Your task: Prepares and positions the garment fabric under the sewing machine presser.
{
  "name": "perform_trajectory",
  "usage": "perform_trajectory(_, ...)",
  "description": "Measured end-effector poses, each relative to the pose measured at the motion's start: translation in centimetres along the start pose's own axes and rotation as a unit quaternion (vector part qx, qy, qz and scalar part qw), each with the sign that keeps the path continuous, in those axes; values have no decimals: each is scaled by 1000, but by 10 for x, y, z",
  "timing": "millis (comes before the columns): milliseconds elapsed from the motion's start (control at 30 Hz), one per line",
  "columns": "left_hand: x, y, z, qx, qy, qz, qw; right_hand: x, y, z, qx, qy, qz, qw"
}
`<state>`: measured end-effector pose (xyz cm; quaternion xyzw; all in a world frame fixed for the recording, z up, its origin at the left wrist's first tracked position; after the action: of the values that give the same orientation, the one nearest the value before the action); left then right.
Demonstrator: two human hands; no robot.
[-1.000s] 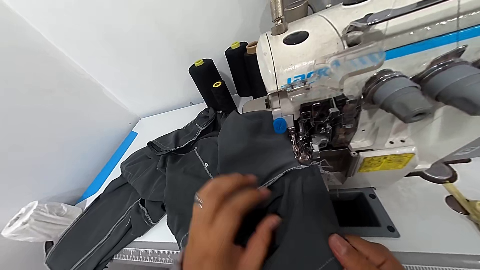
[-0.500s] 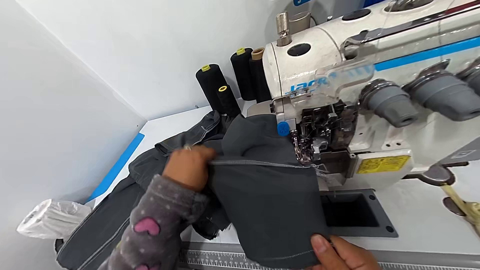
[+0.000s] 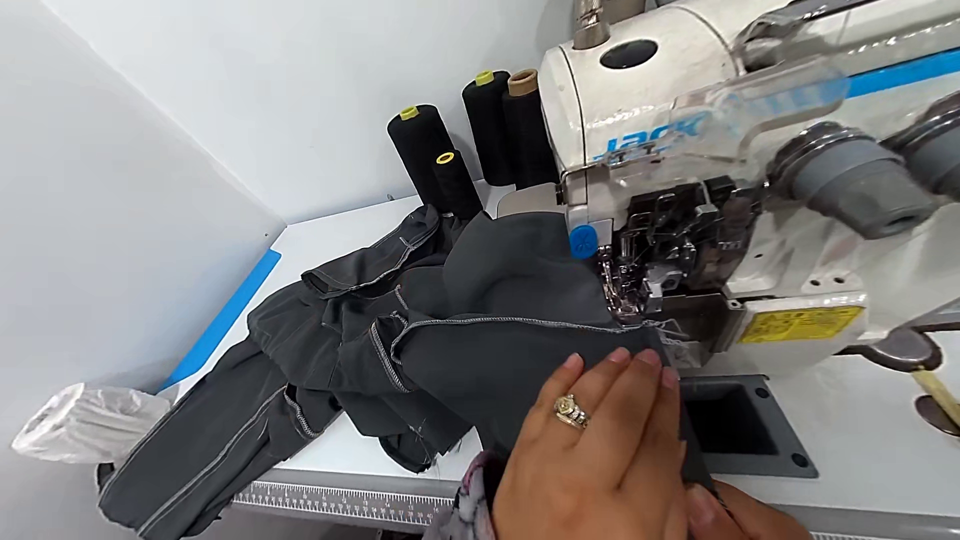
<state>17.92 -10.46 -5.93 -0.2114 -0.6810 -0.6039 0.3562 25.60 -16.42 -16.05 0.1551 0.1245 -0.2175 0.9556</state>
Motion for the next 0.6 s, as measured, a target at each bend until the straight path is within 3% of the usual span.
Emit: perform_trajectory(600,-9,15,19,-15,-57,65,996,-4,14,2,-27,85,-47,995)
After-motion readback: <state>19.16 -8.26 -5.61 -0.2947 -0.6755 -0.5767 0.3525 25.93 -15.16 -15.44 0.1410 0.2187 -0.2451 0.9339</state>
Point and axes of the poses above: each hand's wrist, its own y-axis towards the middle knuckle, its own x-axis out of the back of the hand, z = x × y, the point moved 9 cm from there along y, towards the middle knuckle, and after that the axes turned 2 degrees about y, right-handed, at the moved point
